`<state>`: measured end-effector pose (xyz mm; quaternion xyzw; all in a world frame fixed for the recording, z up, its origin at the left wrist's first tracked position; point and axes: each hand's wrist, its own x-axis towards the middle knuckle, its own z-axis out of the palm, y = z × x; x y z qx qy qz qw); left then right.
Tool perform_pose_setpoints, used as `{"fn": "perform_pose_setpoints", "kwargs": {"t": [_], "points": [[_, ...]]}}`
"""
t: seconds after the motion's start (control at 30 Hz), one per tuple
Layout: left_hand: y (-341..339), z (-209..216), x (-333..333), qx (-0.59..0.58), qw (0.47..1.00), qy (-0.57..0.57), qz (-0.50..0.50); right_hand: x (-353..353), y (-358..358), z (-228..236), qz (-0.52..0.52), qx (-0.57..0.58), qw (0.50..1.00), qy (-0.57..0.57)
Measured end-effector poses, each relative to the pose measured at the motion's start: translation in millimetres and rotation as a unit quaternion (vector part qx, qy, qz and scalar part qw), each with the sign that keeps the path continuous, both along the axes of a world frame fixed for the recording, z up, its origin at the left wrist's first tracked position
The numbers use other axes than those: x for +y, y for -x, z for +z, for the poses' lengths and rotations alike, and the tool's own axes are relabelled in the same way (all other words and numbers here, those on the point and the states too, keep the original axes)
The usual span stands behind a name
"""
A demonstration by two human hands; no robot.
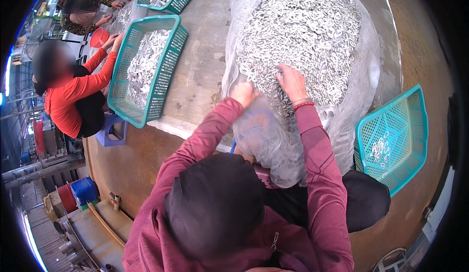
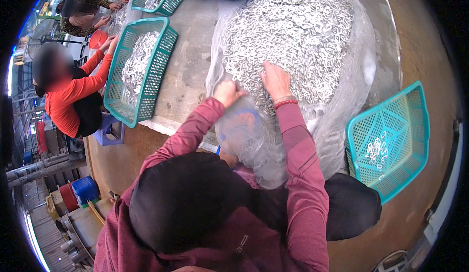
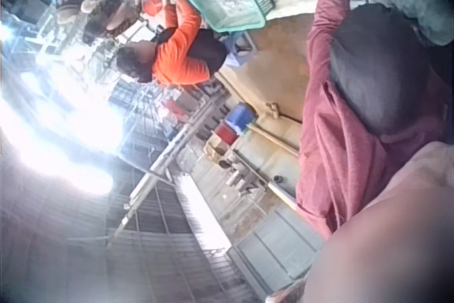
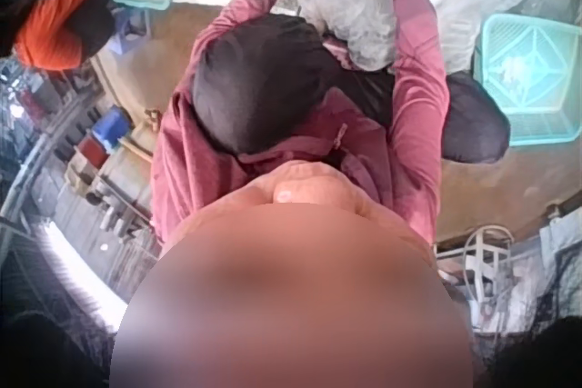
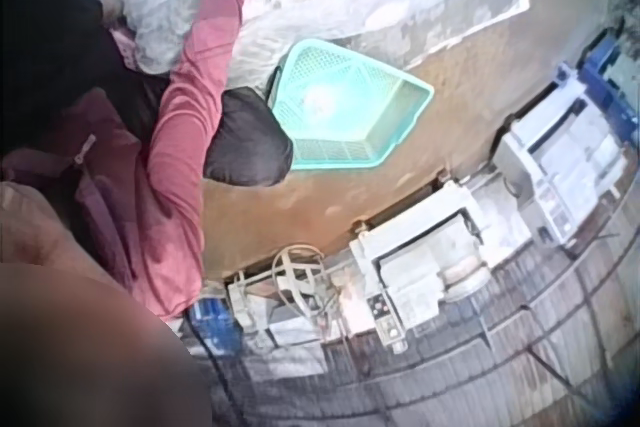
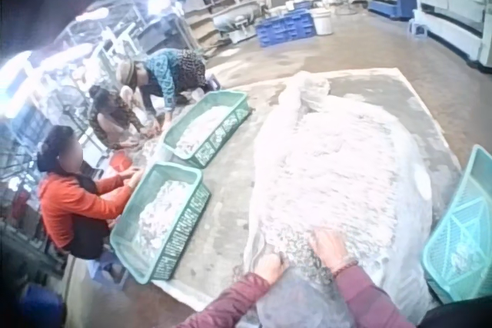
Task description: The person sits on a low stool and sorts small silver metal parts from a large plastic bag into a green basket. Other workers are also sorting similar parts nearby.
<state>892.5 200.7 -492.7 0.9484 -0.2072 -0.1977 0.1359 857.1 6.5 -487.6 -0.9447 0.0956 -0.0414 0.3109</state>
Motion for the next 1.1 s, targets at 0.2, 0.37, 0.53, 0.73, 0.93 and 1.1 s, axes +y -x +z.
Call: {"fn": "perform_pose_setpoints", "kwargs": {"t": [0.2,0.37,0.53,0.73,0.93,1.1], "points": [[0,-12,-16,0.056,0.974,0.217,0.042,4,11,-25,0.024,-0.017,0.999,0.034],[-23,19,-8,0.471,0.686,0.529,0.169,-21,17,-13,-0.112,-0.041,0.959,-0.255],[-27,37,-3,0.510,0.649,0.548,0.136,-51,32,10,-0.109,0.043,0.704,-0.700],[2,6,-25,0.002,0.992,0.115,-0.044,-55,39,26,-0.092,0.051,0.682,-0.724],[1,1,-32,0.049,0.985,0.163,0.004,-26,25,5,-0.069,0.017,0.931,-0.358],[-28,17,-11,0.285,0.932,0.221,0.043,0,27,-20,-0.035,-0.074,0.996,-0.022]]}}
